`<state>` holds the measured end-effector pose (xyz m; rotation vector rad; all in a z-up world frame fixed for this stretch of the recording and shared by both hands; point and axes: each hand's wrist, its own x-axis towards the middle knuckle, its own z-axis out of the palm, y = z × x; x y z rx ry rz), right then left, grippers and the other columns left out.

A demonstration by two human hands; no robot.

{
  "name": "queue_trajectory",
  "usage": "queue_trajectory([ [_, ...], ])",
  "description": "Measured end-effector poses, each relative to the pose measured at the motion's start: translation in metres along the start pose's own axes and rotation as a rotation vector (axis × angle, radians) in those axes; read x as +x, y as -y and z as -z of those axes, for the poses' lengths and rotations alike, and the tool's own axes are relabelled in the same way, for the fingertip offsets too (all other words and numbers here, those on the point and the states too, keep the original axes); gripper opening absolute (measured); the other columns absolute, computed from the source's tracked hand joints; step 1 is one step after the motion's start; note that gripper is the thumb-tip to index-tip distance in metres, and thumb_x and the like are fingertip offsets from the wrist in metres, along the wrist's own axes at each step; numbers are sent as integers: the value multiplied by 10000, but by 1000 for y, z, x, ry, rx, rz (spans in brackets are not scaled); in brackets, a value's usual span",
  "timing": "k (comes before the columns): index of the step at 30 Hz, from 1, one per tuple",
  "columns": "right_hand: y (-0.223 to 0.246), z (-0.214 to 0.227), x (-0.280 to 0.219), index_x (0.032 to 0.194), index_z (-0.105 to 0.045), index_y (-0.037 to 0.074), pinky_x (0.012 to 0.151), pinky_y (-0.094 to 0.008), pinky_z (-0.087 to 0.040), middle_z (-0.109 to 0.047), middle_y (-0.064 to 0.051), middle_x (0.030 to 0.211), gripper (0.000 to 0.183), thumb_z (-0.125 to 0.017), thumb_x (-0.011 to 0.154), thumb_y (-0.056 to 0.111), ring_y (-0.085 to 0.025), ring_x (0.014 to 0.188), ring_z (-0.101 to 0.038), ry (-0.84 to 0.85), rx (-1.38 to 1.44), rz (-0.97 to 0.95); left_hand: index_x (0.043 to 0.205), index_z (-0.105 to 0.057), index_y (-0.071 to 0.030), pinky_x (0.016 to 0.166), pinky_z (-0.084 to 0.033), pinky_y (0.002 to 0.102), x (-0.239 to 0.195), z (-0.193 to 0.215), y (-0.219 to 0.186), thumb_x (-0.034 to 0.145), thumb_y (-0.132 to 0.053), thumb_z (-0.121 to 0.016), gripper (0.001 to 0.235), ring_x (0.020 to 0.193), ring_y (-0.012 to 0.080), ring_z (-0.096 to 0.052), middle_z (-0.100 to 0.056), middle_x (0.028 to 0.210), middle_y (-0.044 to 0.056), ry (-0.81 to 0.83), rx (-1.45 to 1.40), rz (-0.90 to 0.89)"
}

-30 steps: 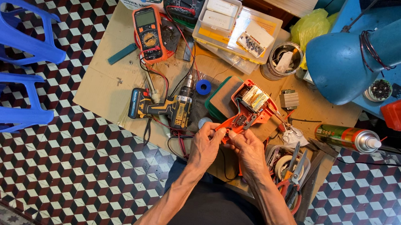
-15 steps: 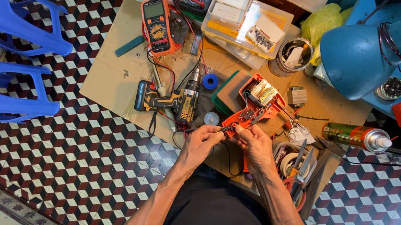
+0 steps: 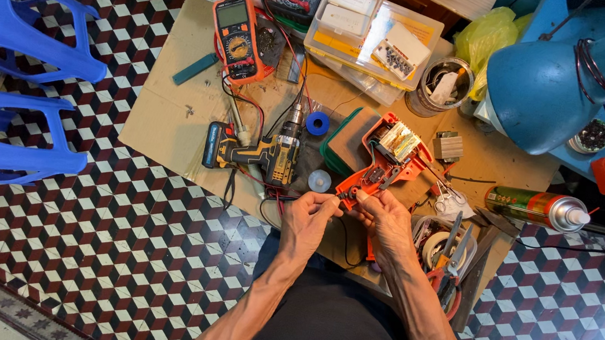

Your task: The person disassembles an orange handheld electronic device, manipulates internal wires and components, and reassembles the casing. They use a screwdriver to remove and insert screws, and handle the device's internal parts with their hands.

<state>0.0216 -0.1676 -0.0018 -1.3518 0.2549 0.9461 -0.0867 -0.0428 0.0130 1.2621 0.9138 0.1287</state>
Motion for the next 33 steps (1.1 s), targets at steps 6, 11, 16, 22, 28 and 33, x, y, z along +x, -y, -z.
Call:
queue_trajectory([
  [6,0,-1,0,985,-634,41,662,-240,-499,-653,-17,818,178,-739,909,163,-84,688,-566,-10,3,-7,1015,-725,-22,511,-486,282,-9,-1,-8,981,-330,-622,327,577,88,-647,-767,775,18,-56,335,-132],
  [11,0,1,1,1003,-654,32,666,-236,-503,-689,-31,852,174,-726,911,160,-93,713,-599,0,6,-17,1034,-713,-42,504,-482,297,-8,3,-12,1020,-332,-569,324,557,110,-633,-749,746,37,6,454,-184],
  [16,-1,3,2,1026,-670,24,694,-239,-524,-710,-39,883,177,-717,914,153,-95,730,-613,29,19,-5,1042,-714,-34,526,-472,293,0,8,-9,1012,-317,-581,315,590,103,-632,-758,766,49,69,402,-160],
  [22,2,2,0,1057,-650,12,780,-284,-573,-744,-70,965,210,-695,909,154,-126,827,-687,78,92,-2,1151,-675,-8,730,-489,240,4,11,-7,946,-278,-653,340,828,79,-655,-775,933,56,145,79,26],
  [28,6,-2,-5,1098,-627,-11,813,-301,-559,-726,-108,1039,220,-715,951,126,-149,890,-680,68,104,21,1197,-703,-16,840,-481,229,10,14,-7,916,-304,-690,402,908,88,-643,-764,975,48,195,-20,186],
  [33,10,-3,-9,1142,-650,2,827,-298,-560,-737,-86,1046,248,-689,932,127,-137,911,-692,65,101,10,1198,-714,11,842,-486,241,17,15,-3,933,-284,-689,398,896,91,-635,-763,962,38,233,-170,229],
])
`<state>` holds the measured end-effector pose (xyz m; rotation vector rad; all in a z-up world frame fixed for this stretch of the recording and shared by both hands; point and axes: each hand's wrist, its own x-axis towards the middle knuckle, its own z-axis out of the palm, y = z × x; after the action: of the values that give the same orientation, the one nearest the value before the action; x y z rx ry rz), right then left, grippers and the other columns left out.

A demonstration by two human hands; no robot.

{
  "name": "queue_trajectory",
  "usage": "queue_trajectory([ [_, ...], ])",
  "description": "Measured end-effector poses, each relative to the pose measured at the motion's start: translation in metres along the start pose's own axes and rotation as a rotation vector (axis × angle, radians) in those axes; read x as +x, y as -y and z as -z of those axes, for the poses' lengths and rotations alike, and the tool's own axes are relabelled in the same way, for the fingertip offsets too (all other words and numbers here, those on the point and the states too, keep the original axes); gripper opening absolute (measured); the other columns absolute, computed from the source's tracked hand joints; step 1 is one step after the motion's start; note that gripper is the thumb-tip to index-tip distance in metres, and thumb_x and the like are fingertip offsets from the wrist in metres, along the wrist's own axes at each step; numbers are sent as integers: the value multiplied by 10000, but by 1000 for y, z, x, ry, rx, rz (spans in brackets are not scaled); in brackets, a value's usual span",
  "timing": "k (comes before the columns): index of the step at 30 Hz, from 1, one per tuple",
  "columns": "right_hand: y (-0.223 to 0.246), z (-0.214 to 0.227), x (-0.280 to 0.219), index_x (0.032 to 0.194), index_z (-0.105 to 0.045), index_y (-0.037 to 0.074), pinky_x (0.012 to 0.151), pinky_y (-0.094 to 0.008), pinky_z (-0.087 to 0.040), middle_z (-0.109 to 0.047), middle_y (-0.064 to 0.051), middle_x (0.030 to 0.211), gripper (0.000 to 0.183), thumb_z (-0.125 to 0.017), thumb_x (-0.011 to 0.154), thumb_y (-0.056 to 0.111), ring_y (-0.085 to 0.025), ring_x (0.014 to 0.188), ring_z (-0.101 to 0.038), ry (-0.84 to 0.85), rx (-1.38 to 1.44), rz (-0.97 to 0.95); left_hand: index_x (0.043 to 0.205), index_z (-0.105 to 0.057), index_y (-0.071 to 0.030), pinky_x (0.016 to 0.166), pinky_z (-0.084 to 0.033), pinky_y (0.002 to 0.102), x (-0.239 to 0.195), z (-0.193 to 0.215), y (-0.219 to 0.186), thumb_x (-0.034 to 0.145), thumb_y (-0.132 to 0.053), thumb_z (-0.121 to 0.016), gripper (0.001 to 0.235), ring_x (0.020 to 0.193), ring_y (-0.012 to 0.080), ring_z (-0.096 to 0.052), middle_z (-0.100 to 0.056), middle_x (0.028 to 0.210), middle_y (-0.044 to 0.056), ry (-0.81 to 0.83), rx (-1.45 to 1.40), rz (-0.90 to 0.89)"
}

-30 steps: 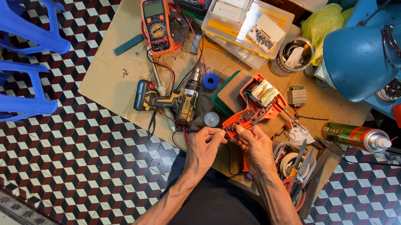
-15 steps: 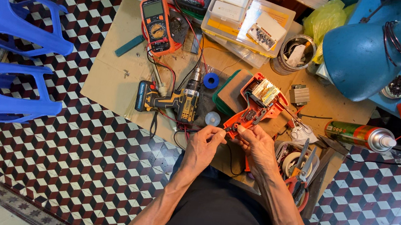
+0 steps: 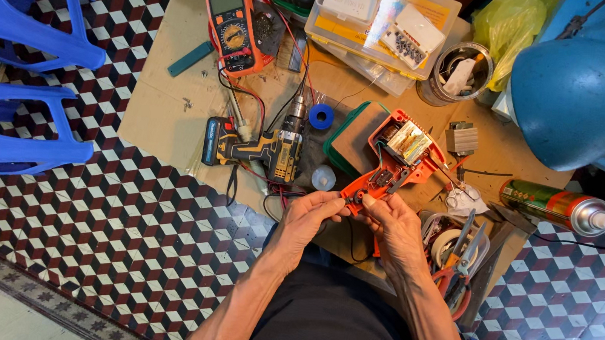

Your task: The person disassembles an orange handheld electronic device, manipulates internal wires and components, and reassembles the casing. They use a screwdriver to remove and insert screws, and handle the device's internal parts with their hands.

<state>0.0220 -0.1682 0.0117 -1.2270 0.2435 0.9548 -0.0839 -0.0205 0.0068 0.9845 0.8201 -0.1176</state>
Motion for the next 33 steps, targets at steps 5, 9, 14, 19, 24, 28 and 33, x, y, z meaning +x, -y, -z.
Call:
queue_trajectory([
  [5,0,-1,-1,1151,-649,-6,855,-317,-555,-734,-94,1036,236,-687,954,117,-153,912,-686,-2,12,-9,1190,-708,2,853,-511,236,0,-4,4,926,-262,-672,375,904,82,-663,-766,927,30,-51,28,-26],
  [9,2,-1,0,1155,-647,0,850,-309,-553,-736,-80,1044,241,-680,946,115,-143,922,-686,-3,12,-13,1175,-728,-4,818,-492,247,-2,-13,9,928,-248,-671,351,873,81,-637,-748,893,27,-142,49,-20],
  [14,1,-1,-1,1153,-649,3,841,-299,-555,-727,-72,1033,238,-677,946,118,-137,908,-682,-13,1,-18,1164,-732,25,856,-484,255,-1,-14,12,941,-219,-677,335,867,89,-611,-734,900,28,-109,-126,-25],
  [19,5,-4,-2,1159,-660,5,804,-295,-544,-713,-67,1013,245,-683,946,124,-138,849,-664,-19,4,-34,1167,-725,-8,900,-480,241,-7,-13,2,940,-247,-643,339,902,80,-622,-740,918,14,-98,-102,8],
  [24,7,-4,-4,1140,-667,12,781,-275,-547,-722,-55,985,242,-690,931,134,-121,837,-661,-51,-37,-61,1197,-715,-21,921,-469,245,-8,-9,-7,937,-253,-649,355,934,75,-623,-735,946,1,-37,-76,35],
  [28,7,-4,-3,1112,-673,18,745,-261,-535,-714,-48,939,223,-698,931,145,-120,798,-649,-70,-58,-70,1199,-717,-28,911,-477,246,-6,-8,-8,932,-263,-649,362,931,74,-624,-728,944,-7,-13,-54,29],
  [33,4,0,-1,1099,-673,5,723,-254,-524,-702,-54,925,226,-723,928,144,-119,781,-638,-65,-34,-57,1185,-708,-22,864,-497,238,1,-11,-3,932,-260,-682,349,883,75,-626,-715,919,-3,-38,-49,28],
])
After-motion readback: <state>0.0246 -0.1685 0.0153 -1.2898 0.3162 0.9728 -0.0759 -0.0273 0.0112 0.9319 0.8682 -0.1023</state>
